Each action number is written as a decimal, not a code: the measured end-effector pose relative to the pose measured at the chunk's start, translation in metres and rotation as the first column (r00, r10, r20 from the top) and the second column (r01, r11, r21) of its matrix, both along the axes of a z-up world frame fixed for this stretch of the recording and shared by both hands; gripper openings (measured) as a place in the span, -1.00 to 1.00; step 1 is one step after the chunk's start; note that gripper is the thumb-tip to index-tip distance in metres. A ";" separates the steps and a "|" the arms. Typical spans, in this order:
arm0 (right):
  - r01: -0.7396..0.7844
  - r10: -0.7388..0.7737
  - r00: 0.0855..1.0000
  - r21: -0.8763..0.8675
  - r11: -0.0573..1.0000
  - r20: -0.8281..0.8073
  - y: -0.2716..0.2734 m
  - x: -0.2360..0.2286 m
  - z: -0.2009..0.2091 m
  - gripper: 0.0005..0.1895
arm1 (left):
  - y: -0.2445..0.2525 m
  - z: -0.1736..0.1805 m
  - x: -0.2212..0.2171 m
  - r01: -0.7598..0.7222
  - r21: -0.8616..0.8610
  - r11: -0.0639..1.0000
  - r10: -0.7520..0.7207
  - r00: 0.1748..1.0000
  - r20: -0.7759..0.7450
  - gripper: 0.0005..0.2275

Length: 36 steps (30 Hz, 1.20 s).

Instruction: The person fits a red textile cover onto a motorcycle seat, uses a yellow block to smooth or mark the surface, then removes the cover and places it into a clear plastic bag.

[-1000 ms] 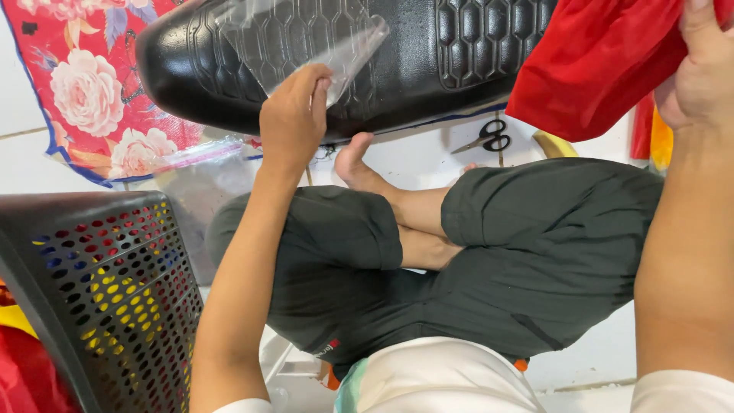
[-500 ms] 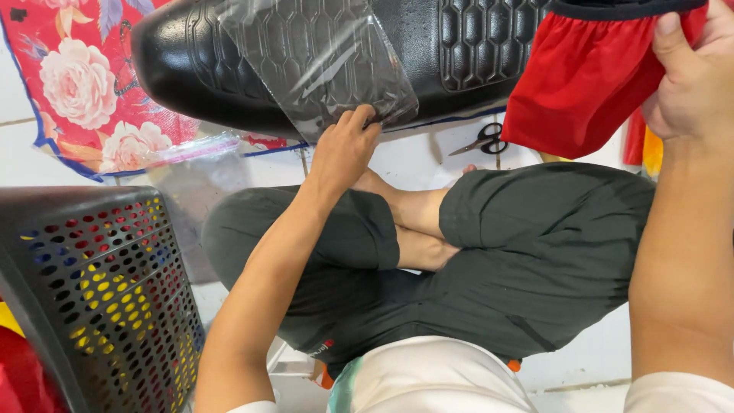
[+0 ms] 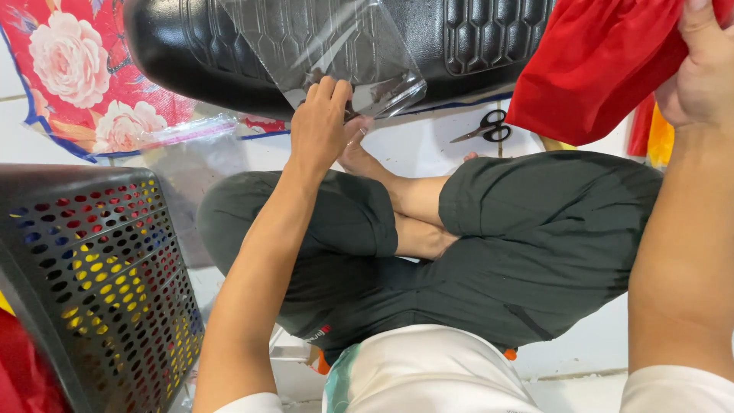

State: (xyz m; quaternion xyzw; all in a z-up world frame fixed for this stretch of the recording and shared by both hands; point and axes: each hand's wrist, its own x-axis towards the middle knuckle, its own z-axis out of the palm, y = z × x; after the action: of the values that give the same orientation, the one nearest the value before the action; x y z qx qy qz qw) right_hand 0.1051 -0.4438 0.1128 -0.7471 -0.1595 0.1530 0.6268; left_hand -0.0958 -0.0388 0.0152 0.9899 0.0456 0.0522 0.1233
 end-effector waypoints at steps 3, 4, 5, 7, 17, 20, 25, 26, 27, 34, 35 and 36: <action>-0.009 0.009 1.000 0.002 1.000 0.003 -0.003 0.000 -0.001 -0.61 | 0.004 -0.010 -0.004 0.030 -0.012 0.999 -0.030 0.999 0.037 -0.64; -0.010 0.010 1.000 0.002 1.000 0.003 -0.002 0.000 -0.001 -0.61 | 0.006 -0.014 -0.004 0.030 -0.012 0.999 -0.029 0.999 0.038 -0.64; -0.012 0.012 1.000 0.003 1.000 0.008 -0.002 0.000 -0.001 -0.61 | 0.008 -0.018 -0.004 0.051 0.075 0.996 -0.055 0.997 0.053 -0.66; -0.011 0.011 1.000 -0.002 1.000 0.011 -0.002 0.000 -0.001 -0.61 | 0.007 -0.021 -0.002 0.076 0.155 0.985 -0.087 0.994 0.066 -0.67; -0.015 0.015 1.000 -0.003 1.000 0.027 -0.004 0.000 -0.005 -0.64 | 0.055 0.030 -0.005 -0.248 -0.013 0.969 0.231 0.881 0.414 -0.81; -0.018 0.018 0.999 -0.005 1.000 0.028 -0.006 -0.001 -0.006 -0.65 | 0.098 0.049 -0.024 -0.280 -0.249 0.927 0.366 0.819 0.443 -0.68; -0.043 0.043 0.999 0.008 0.999 0.032 -0.001 0.000 -0.009 -0.66 | 0.123 0.039 -0.051 -0.423 -0.502 0.754 0.583 0.783 0.216 -0.83; -0.050 0.050 0.998 0.011 0.999 0.037 0.000 0.000 -0.009 -0.66 | 0.113 0.041 -0.046 -0.377 -0.488 0.787 0.534 0.813 0.233 -0.96; -0.057 0.057 0.997 0.014 0.998 0.042 0.000 0.000 -0.008 -0.67 | 0.102 0.044 -0.042 -0.329 -0.472 0.818 0.482 0.840 0.248 -0.91; -0.066 0.065 0.996 0.003 0.998 0.053 0.003 -0.001 -0.007 -0.68 | 0.008 0.012 -0.016 -0.060 -0.283 0.957 0.093 0.990 0.104 -0.79; -0.069 0.068 0.996 0.003 0.998 0.057 0.004 -0.001 -0.006 -0.68 | 0.003 0.004 -0.011 -0.038 -0.121 0.992 0.051 0.992 0.111 -0.71; -0.074 0.074 0.995 0.002 0.997 0.060 0.004 -0.002 -0.006 -0.69 | -0.003 -0.004 -0.007 -0.016 0.045 0.999 0.011 0.994 0.112 -0.61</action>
State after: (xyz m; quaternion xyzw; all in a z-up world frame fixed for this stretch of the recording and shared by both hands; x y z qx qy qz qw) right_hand 0.1035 -0.4394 0.1072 -0.7435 -0.2064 0.1533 0.6173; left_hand -0.1026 -0.0418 0.0114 0.9877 0.0442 0.1095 0.1027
